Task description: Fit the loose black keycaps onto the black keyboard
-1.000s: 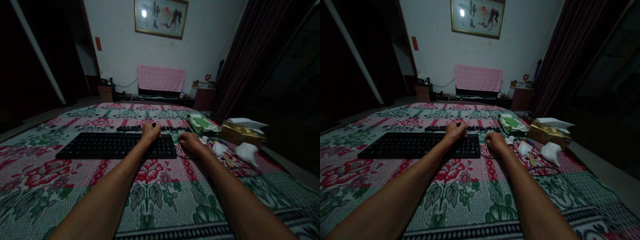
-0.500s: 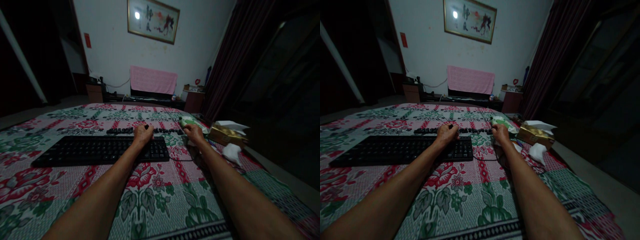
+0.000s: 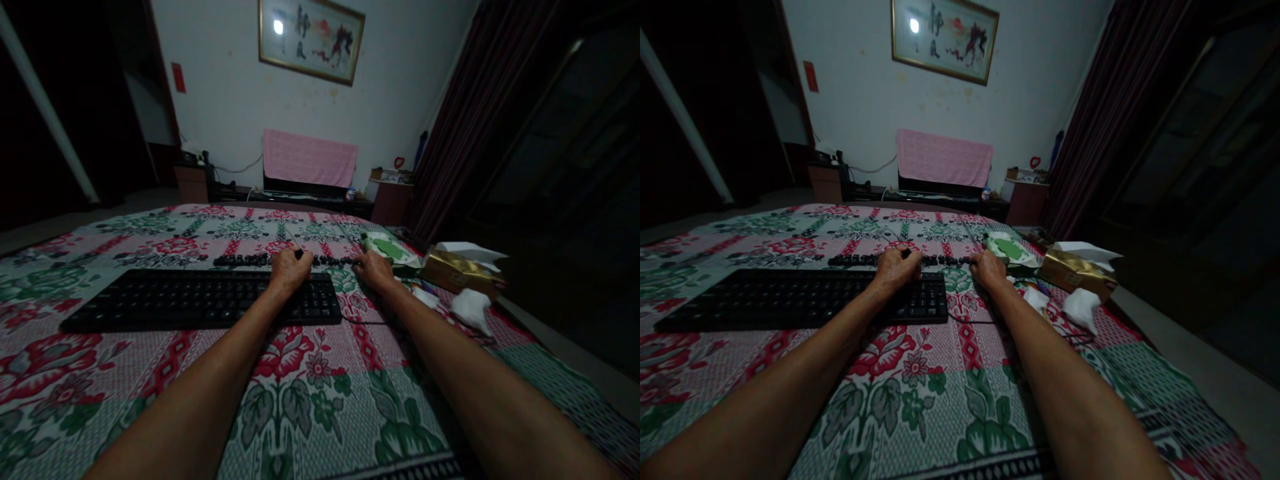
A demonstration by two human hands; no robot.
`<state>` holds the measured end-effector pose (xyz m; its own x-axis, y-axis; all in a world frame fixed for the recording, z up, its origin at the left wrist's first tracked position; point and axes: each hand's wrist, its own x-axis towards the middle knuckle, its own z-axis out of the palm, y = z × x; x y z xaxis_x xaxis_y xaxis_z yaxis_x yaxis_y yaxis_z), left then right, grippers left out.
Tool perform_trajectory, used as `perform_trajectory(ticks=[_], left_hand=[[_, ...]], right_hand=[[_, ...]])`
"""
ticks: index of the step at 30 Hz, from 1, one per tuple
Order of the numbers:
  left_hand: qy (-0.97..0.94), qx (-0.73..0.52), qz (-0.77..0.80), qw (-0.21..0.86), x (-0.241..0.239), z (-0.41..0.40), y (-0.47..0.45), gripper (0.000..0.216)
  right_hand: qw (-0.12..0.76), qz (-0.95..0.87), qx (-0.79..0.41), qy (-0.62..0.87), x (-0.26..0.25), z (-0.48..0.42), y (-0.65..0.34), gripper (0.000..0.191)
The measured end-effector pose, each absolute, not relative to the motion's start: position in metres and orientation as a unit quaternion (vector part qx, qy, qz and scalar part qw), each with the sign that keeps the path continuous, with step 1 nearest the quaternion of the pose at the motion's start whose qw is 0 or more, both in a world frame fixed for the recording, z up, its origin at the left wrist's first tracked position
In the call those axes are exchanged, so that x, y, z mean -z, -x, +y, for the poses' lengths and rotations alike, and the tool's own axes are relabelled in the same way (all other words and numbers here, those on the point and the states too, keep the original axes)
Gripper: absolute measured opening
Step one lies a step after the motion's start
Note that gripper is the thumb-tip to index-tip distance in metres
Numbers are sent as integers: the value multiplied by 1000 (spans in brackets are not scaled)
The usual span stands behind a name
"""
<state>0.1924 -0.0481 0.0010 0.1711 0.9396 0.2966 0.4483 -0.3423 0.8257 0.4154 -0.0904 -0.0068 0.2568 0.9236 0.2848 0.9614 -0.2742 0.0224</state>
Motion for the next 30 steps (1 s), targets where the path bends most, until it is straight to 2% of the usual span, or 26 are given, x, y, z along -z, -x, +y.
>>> perform_trajectory(ticks=[9,15,20,26,30], left_hand=[[-717,-418,482,282,1,-46,-191,29],[-715,-402,492,291,-4,-49,-191,30],[-717,-400,488,297,-6,-45,-191,28],[-751,-268,485,360,-19,-49,-187,29],[-757,-205,493,376,-35,-59,-181,28]], right_hand=[[32,-609,105,785,7,-83,-411,33],[52,-611,132,779,8,-88,-414,32],[170,-620,119,757,10,-98,-394,32],[382,-626,-16,680,27,-96,-353,29],[420,-631,-64,649,36,-100,-342,29]])
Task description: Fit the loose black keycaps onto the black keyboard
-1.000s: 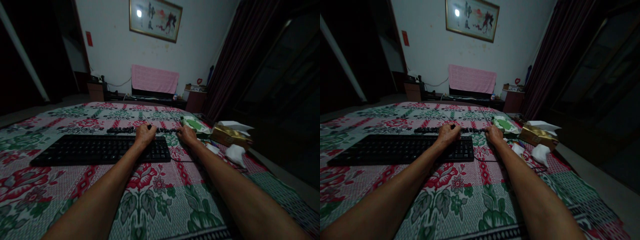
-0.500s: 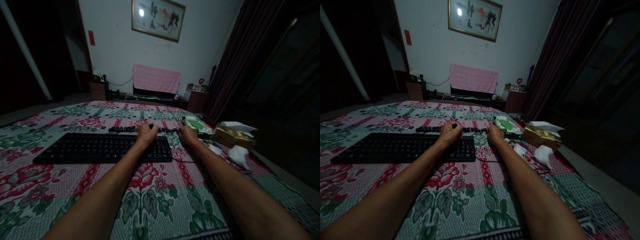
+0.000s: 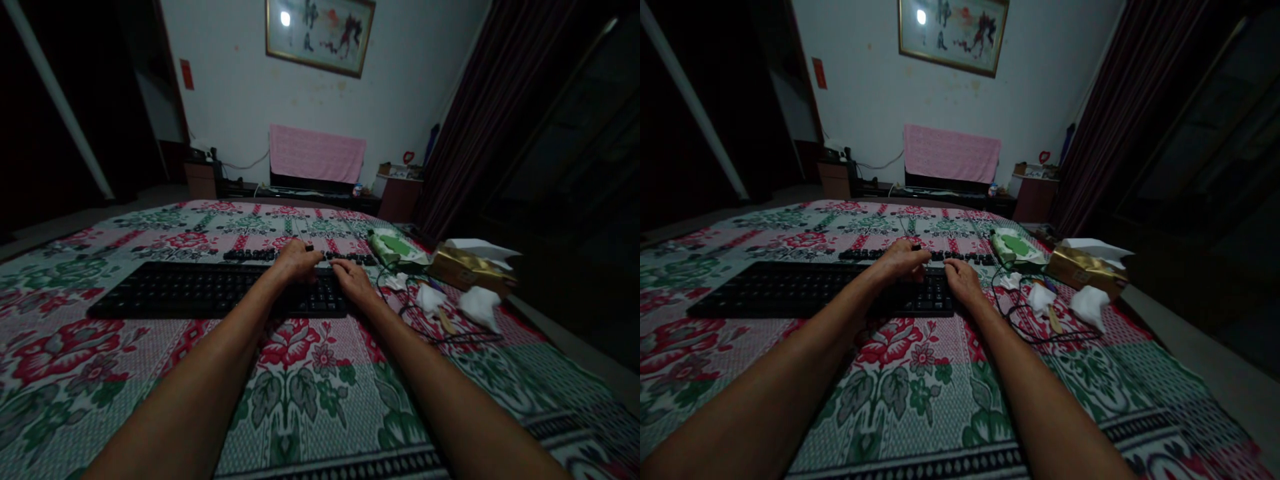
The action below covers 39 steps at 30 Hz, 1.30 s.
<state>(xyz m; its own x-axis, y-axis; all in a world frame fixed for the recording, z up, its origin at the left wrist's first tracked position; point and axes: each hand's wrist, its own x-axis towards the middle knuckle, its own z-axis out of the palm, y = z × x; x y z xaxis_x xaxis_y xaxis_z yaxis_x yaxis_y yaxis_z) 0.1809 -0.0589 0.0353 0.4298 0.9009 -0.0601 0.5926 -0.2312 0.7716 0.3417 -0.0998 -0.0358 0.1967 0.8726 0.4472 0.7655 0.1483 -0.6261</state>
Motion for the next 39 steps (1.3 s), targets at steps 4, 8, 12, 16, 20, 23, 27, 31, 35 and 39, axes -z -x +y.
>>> perform_trajectory(ticks=[4,8,12,16,20,23,27,31,35,39], left_hand=[[-773,-175,500,350,-40,-63,-180,30],[-780,-165,512,320,-35,-63,-184,31],[-782,-163,517,307,-30,-63,-187,32],[-793,-159,521,273,-30,-66,-190,36],[-794,-173,531,242,-31,-68,-193,33],[-788,-169,526,272,-29,-68,-194,34],[-786,-169,524,279,-24,-65,-194,34],[-794,-166,532,242,-21,-63,-195,34],[-805,-162,520,235,-22,-65,-196,35],[-826,-197,505,154,-25,-73,-198,32]], right_hand=[[412,-653,-38,635,39,-108,-337,29],[414,-647,-34,639,40,-108,-333,28],[416,-650,-31,635,42,-105,-333,28],[406,-655,-28,637,42,-106,-333,29],[404,-661,-20,632,41,-107,-332,29],[403,-662,-14,632,42,-107,-332,29],[409,-662,-3,629,44,-105,-332,28],[389,-672,5,630,41,-106,-331,29],[370,-670,3,643,34,-109,-327,29],[349,-679,10,646,33,-109,-323,29]])
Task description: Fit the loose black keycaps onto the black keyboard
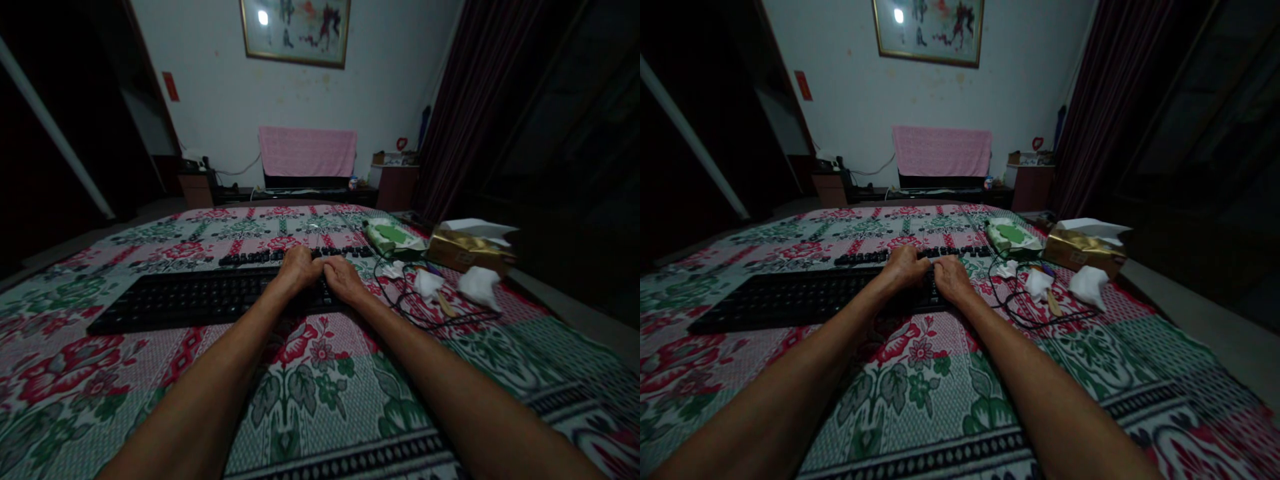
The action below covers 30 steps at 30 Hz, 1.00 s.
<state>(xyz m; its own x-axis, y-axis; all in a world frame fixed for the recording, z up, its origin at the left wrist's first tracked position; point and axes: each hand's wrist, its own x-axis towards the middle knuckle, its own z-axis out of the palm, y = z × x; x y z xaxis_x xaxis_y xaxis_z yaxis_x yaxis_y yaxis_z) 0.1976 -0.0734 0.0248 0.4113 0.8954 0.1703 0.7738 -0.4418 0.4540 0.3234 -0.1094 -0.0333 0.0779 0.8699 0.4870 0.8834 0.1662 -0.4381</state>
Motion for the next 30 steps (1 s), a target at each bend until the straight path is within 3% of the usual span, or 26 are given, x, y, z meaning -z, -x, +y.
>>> perform_trajectory(ticks=[9,16,22,25,30], left_hand=[[-831,-240,490,107,-23,-79,-198,30],[-753,-228,536,307,-8,-55,-191,31],[-727,-231,538,358,-8,-53,-189,29],[-744,-228,543,316,-13,-59,-190,29],[-818,-243,508,120,-21,-79,-197,28]], right_hand=[[401,-675,14,619,43,-109,-323,29],[406,-666,13,625,45,-108,-324,29],[387,-669,5,635,43,-108,-324,29],[390,-670,9,632,43,-108,-325,29],[399,-669,17,627,44,-108,-324,28]])
